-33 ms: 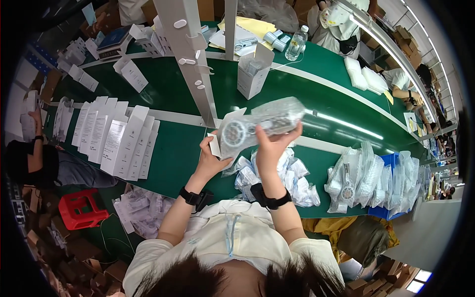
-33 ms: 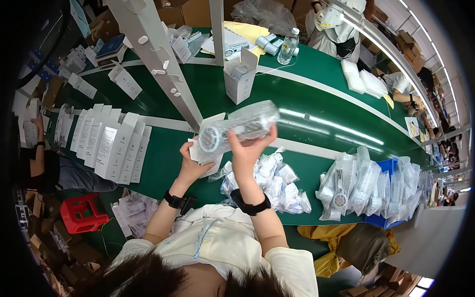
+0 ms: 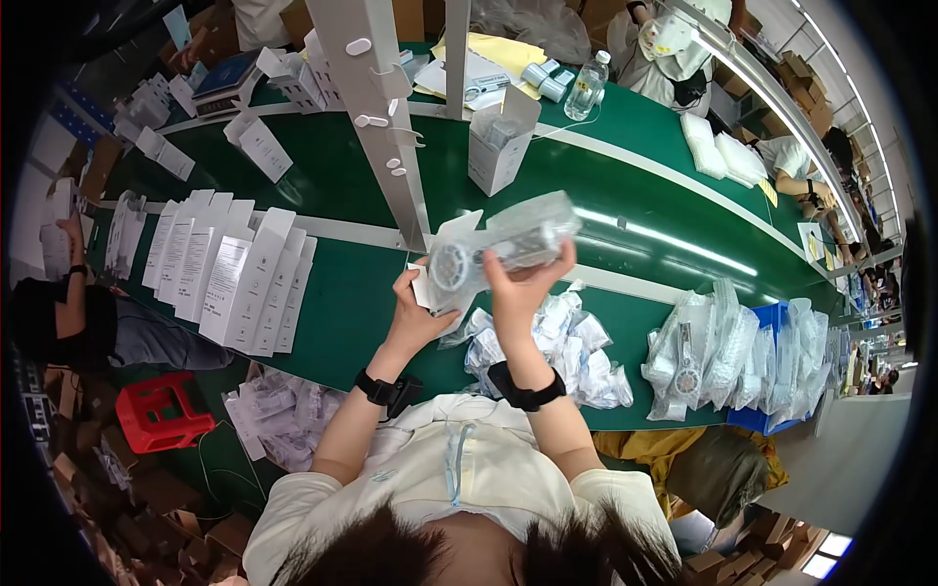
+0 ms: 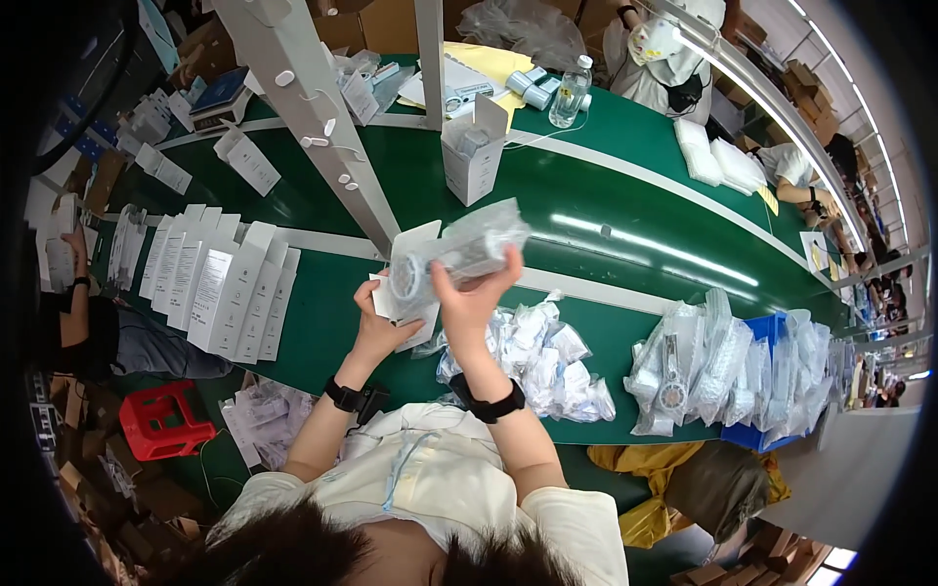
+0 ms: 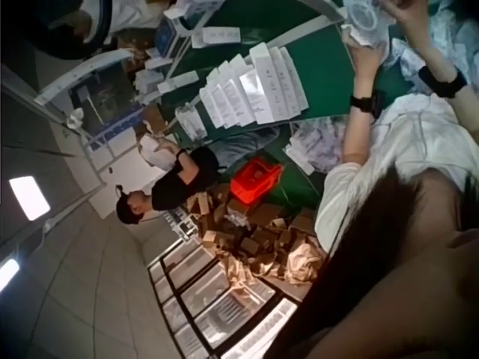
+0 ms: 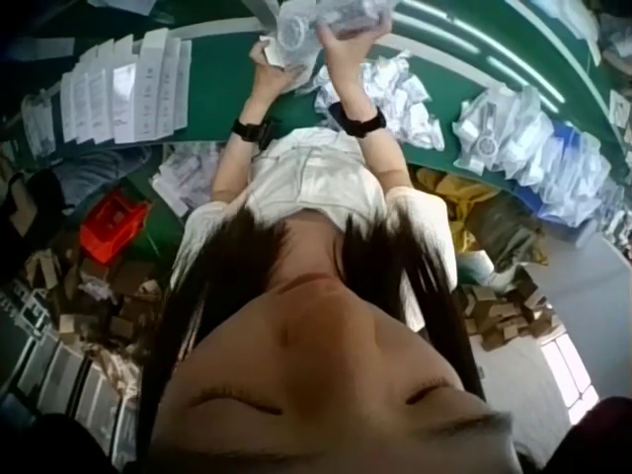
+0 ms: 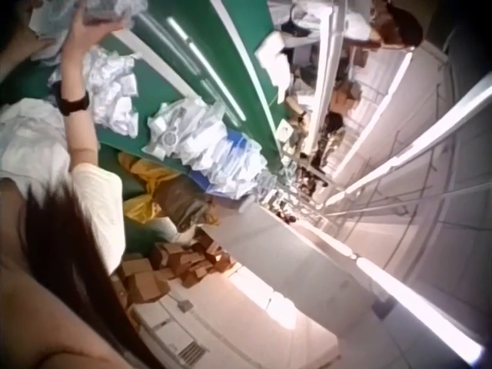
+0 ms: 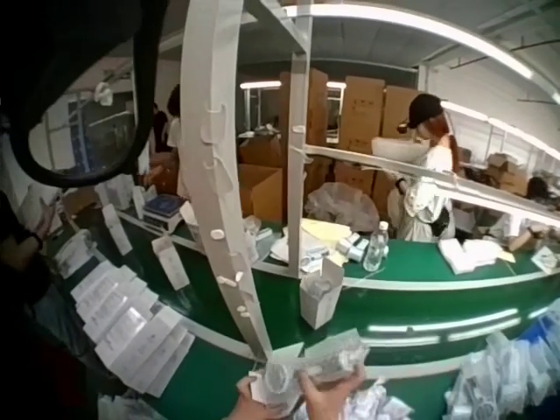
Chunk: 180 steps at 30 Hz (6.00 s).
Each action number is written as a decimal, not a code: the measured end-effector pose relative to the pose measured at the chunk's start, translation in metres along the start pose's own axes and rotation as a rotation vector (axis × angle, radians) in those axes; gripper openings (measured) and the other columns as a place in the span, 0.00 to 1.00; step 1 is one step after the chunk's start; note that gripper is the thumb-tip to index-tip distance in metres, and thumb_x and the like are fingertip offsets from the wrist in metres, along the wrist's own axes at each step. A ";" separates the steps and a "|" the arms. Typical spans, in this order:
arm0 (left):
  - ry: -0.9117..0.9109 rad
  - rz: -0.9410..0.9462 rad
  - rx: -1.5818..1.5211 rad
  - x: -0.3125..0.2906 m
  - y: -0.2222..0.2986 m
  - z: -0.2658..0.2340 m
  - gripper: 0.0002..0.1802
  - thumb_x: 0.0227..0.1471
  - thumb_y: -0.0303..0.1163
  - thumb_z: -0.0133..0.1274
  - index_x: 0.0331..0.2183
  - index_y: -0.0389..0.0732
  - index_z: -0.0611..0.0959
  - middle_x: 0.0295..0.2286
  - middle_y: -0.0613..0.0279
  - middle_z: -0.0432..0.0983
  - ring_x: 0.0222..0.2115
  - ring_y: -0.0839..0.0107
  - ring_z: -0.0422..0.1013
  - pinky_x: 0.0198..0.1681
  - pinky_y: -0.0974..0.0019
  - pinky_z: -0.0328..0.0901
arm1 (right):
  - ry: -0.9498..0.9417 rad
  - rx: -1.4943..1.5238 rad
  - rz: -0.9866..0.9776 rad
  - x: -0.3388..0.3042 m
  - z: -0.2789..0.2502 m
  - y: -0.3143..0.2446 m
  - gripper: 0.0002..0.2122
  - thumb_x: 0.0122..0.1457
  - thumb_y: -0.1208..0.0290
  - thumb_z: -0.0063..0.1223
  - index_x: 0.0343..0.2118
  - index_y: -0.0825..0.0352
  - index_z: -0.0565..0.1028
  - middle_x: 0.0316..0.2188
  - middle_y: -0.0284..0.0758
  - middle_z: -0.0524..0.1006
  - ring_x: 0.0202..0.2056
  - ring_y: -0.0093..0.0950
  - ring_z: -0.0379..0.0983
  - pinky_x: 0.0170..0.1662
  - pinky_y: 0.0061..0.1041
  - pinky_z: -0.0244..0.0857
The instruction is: Packing small electronic components into white cardboard boxes at an assembly line.
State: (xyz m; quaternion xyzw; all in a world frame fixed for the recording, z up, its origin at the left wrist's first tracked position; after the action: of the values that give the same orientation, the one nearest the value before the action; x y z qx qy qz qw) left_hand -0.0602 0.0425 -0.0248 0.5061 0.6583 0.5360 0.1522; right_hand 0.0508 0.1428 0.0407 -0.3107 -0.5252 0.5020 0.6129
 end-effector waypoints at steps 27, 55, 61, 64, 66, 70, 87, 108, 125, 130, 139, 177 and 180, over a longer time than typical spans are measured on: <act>-0.032 -0.164 0.221 -0.013 0.033 -0.078 0.11 0.31 0.25 0.61 0.23 0.35 0.76 0.42 0.54 0.66 0.35 0.63 0.69 0.35 0.67 0.64 | -0.384 -0.465 0.360 0.022 -0.027 0.090 0.19 0.43 0.80 0.56 0.41 0.65 0.68 0.31 0.40 0.69 0.33 0.34 0.70 0.32 0.26 0.65; -0.010 -0.617 1.492 -0.005 -0.036 -0.274 0.56 0.29 0.30 0.64 0.57 0.54 0.49 0.57 0.57 0.43 0.58 0.55 0.38 0.49 0.28 0.37 | -1.012 -0.271 0.184 -0.058 0.039 0.059 0.56 0.32 0.71 0.68 0.58 0.64 0.33 0.58 0.44 0.46 0.57 0.39 0.49 0.57 0.34 0.47; -0.025 -0.483 1.106 -0.027 0.025 -0.202 0.56 0.28 0.26 0.63 0.57 0.51 0.49 0.56 0.53 0.45 0.56 0.51 0.45 0.50 0.35 0.44 | -0.490 0.035 0.331 0.048 -0.013 0.052 0.56 0.33 0.80 0.65 0.59 0.60 0.31 0.56 0.40 0.49 0.55 0.34 0.52 0.53 0.32 0.55; -0.262 -0.450 0.873 -0.042 0.035 -0.113 0.56 0.27 0.29 0.64 0.57 0.48 0.50 0.55 0.48 0.44 0.55 0.50 0.45 0.49 0.39 0.46 | -0.349 -0.112 0.232 0.120 -0.042 0.083 0.56 0.33 0.81 0.63 0.59 0.59 0.30 0.55 0.41 0.50 0.55 0.34 0.53 0.51 0.32 0.58; -0.328 -0.452 0.841 -0.049 0.020 -0.061 0.55 0.27 0.30 0.64 0.56 0.47 0.50 0.55 0.47 0.43 0.54 0.50 0.45 0.49 0.39 0.47 | -0.192 -0.365 -0.024 0.157 -0.068 0.102 0.56 0.32 0.77 0.65 0.59 0.61 0.31 0.54 0.48 0.52 0.52 0.39 0.57 0.51 0.33 0.56; -0.422 -0.287 1.038 -0.055 -0.001 -0.015 0.55 0.28 0.34 0.65 0.56 0.47 0.52 0.55 0.48 0.41 0.53 0.49 0.46 0.47 0.38 0.50 | -0.147 -0.671 -0.199 0.170 -0.111 0.113 0.55 0.31 0.76 0.66 0.59 0.62 0.34 0.54 0.50 0.51 0.52 0.44 0.54 0.51 0.36 0.56; -0.421 -0.625 -0.163 -0.007 -0.033 -0.045 0.47 0.31 0.28 0.62 0.53 0.45 0.56 0.47 0.53 0.60 0.51 0.61 0.54 0.49 0.62 0.57 | -0.040 -1.808 0.123 0.089 -0.367 0.010 0.18 0.39 0.73 0.55 0.35 0.71 0.65 0.34 0.45 0.66 0.38 0.45 0.64 0.41 0.35 0.60; 0.042 -0.144 0.125 -0.004 -0.015 -0.003 0.49 0.25 0.33 0.68 0.43 0.41 0.51 0.45 0.47 0.57 0.46 0.55 0.60 0.47 0.58 0.58 | -0.242 -0.207 -0.192 0.023 0.019 -0.018 0.20 0.45 0.75 0.54 0.43 0.67 0.64 0.41 0.36 0.66 0.44 0.30 0.61 0.48 0.31 0.55; -0.012 0.057 -0.016 -0.002 0.004 -0.032 0.39 0.28 0.29 0.66 0.40 0.44 0.58 0.49 0.47 0.54 0.47 0.56 0.59 0.48 0.59 0.57 | -0.586 -1.542 0.160 0.033 -0.170 0.067 0.19 0.38 0.74 0.60 0.38 0.65 0.72 0.40 0.40 0.68 0.44 0.42 0.60 0.44 0.35 0.60; -0.046 -0.055 0.206 0.006 0.031 -0.048 0.21 0.31 0.27 0.63 0.32 0.39 0.73 0.45 0.50 0.61 0.44 0.59 0.63 0.45 0.63 0.60 | -0.724 -1.510 0.247 0.022 -0.234 0.082 0.14 0.37 0.76 0.59 0.31 0.66 0.73 0.35 0.39 0.71 0.38 0.41 0.66 0.37 0.33 0.63; 0.062 -0.228 0.184 0.022 0.033 -0.060 0.09 0.32 0.22 0.59 0.18 0.33 0.74 0.23 0.60 0.71 0.20 0.70 0.67 0.24 0.72 0.60 | -0.343 -0.689 0.150 0.039 -0.112 -0.026 0.14 0.45 0.83 0.52 0.37 0.69 0.70 0.28 0.31 0.72 0.25 0.15 0.65 0.27 0.14 0.58; 0.011 -0.389 -0.101 0.016 0.003 -0.071 0.08 0.36 0.24 0.58 0.24 0.34 0.77 0.31 0.58 0.74 0.31 0.69 0.71 0.31 0.68 0.65 | -1.192 -0.737 -0.809 -0.069 0.029 -0.007 0.17 0.42 0.68 0.57 0.38 0.60 0.72 0.34 0.29 0.69 0.45 0.30 0.61 0.54 0.49 0.46; 0.040 -0.224 -0.314 0.017 0.006 -0.090 0.15 0.38 0.27 0.58 0.33 0.38 0.76 0.41 0.55 0.69 0.40 0.66 0.68 0.38 0.67 0.66 | -1.219 -0.800 -0.750 -0.069 0.027 0.006 0.23 0.40 0.67 0.60 0.44 0.57 0.69 0.41 0.33 0.67 0.49 0.32 0.59 0.54 0.51 0.44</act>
State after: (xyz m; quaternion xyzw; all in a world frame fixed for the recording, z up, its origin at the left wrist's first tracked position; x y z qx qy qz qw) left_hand -0.1314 0.0061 0.0201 0.3890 0.6217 0.6218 0.2750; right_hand 0.0268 0.0753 0.0191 0.0180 -0.9744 0.1191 0.1897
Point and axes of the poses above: each hand's wrist, its own x-axis towards the middle knuckle, its own z-axis out of the palm, y = z × x, the point moved 5 cm from there along x, towards the middle knuckle
